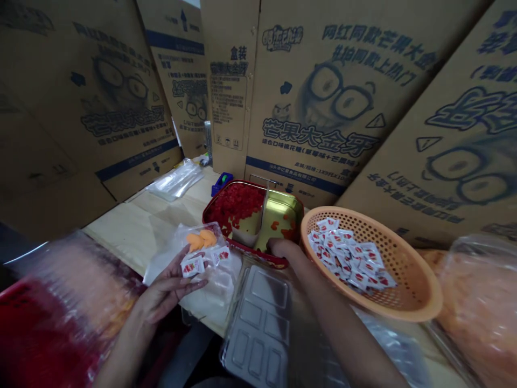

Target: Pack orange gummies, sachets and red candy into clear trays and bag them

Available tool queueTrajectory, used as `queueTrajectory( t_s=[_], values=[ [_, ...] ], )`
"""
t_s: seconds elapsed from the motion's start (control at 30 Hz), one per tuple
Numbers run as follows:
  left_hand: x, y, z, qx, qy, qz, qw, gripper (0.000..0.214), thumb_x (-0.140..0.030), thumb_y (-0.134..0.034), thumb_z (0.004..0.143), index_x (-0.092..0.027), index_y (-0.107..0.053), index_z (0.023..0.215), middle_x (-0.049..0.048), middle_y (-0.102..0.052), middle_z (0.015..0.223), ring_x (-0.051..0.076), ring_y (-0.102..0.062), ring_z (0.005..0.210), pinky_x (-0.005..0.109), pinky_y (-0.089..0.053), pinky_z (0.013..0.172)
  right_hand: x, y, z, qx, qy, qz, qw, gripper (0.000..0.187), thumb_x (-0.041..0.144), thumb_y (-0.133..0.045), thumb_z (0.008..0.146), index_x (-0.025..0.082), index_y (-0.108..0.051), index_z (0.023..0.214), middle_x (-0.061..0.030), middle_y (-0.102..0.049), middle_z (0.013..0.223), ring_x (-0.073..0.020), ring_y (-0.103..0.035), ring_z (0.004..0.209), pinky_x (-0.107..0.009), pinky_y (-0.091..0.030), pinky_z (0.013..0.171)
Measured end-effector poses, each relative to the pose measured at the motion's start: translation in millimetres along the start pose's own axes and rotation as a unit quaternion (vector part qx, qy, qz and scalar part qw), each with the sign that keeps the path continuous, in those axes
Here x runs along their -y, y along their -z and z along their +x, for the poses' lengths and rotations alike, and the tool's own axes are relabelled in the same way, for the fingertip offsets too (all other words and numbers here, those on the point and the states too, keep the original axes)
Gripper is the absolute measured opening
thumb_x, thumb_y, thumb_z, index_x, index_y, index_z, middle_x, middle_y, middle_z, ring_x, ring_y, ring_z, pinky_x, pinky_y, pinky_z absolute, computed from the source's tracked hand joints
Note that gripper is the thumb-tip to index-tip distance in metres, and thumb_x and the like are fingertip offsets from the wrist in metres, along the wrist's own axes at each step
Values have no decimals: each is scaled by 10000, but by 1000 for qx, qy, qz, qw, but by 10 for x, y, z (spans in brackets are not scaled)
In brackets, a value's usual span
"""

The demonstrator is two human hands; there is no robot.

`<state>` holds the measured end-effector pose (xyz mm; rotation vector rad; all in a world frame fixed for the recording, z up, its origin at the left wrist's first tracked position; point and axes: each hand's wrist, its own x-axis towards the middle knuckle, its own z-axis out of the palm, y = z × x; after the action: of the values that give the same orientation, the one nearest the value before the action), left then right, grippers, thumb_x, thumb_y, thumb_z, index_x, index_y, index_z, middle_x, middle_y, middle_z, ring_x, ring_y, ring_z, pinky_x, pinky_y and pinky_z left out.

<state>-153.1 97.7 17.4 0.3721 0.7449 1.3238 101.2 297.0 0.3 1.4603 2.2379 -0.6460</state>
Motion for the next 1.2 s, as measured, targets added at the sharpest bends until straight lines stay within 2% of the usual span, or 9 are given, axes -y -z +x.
queueTrajectory(
  t_s=[0.17, 0.23, 0.4, 0.53, 0.73, 0.9, 1.03, 1.13, 1.2],
  values=[
    [-43, 57, 61, -30, -16, 12, 999, 882, 67, -601, 605, -303, -301, 1348, 36, -596, 1171, 236, -631, 963, 503, -414, 953, -30, 31, -20, 13, 5, 55, 998, 40, 82, -580, 735, 108, -603, 716, 15, -564, 614, -89, -518, 546, -222, -426, 537],
    [-53, 89, 83, -35, -17, 11, 999, 866, 59, -605, 605, -287, -308, 1342, 42, -606, 1143, 228, -639, 938, 497, -421, 948, -65, 86, -34, -2, 7, 93, 996, 143, -16, -540, 638, 109, -600, 674, 17, -549, 562, -87, -498, 512, -205, -396, 504],
    [-65, 139, 121, -37, -18, 13, 999, 864, 54, -604, 603, -289, -305, 1337, 39, -625, 1090, 225, -640, 934, 482, -423, 945, -31, 280, -290, -71, 23, 191, 979, 139, 35, -478, 585, 148, -536, 640, 34, -533, 560, -81, -492, 512, -181, -397, 499],
    [-54, 131, 151, -26, -24, 6, 999, 848, 57, -605, 609, -289, -323, 1330, 32, -632, 1072, 218, -641, 925, 473, -424, 939, 366, 333, -716, -72, 154, 321, 932, 58, 171, -506, 631, 176, -525, 685, 38, -537, 603, -84, -488, 522, -182, -389, 481],
    [12, 104, 185, -12, -21, -4, 1000, 808, 60, -607, 614, -296, -368, 1299, 18, -645, 1046, 205, -648, 893, 480, -415, 938, 1034, 166, -963, -83, 294, 300, 904, 25, 204, -525, 679, 220, -509, 690, 37, -529, 638, -106, -484, 563, -207, -395, 494],
    [21, 119, 171, -9, -17, -4, 1000, 777, 56, -600, 619, -287, -377, 1280, 24, -627, 1098, 201, -652, 884, 459, -417, 937, 912, 180, -904, -111, 190, 349, 911, 55, 256, -450, 786, 218, -489, 778, 33, -527, 593, -114, -501, 496, -215, -392, 449],
    [-5, 150, 151, -23, -22, -5, 999, 800, 53, -596, 625, -284, -350, 1308, 30, -640, 1060, 197, -654, 874, 468, -409, 944, 467, 275, -661, -216, 22, 158, 963, 182, 182, -373, 832, 178, -554, 854, -42, -615, 711, -129, -581, 605, -207, -390, 513],
    [-20, 158, 143, -26, -24, -8, 999, 839, 53, -598, 620, -295, -321, 1331, 31, -636, 1078, 209, -651, 890, 469, -411, 943, 184, 260, -391, -149, -49, 6, 988, 150, 149, -535, 729, 128, -622, 849, -120, -651, 829, -196, -619, 731, -237, -408, 570],
    [-27, 157, 140, -28, -24, -5, 999, 852, 49, -605, 620, -298, -309, 1339, 34, -629, 1093, 211, -653, 888, 466, -411, 946, 93, 203, -247, -88, -44, -13, 995, 174, 122, -650, 590, 109, -654, 764, -119, -660, 757, -220, -620, 681, -252, -413, 547]
  ],
)
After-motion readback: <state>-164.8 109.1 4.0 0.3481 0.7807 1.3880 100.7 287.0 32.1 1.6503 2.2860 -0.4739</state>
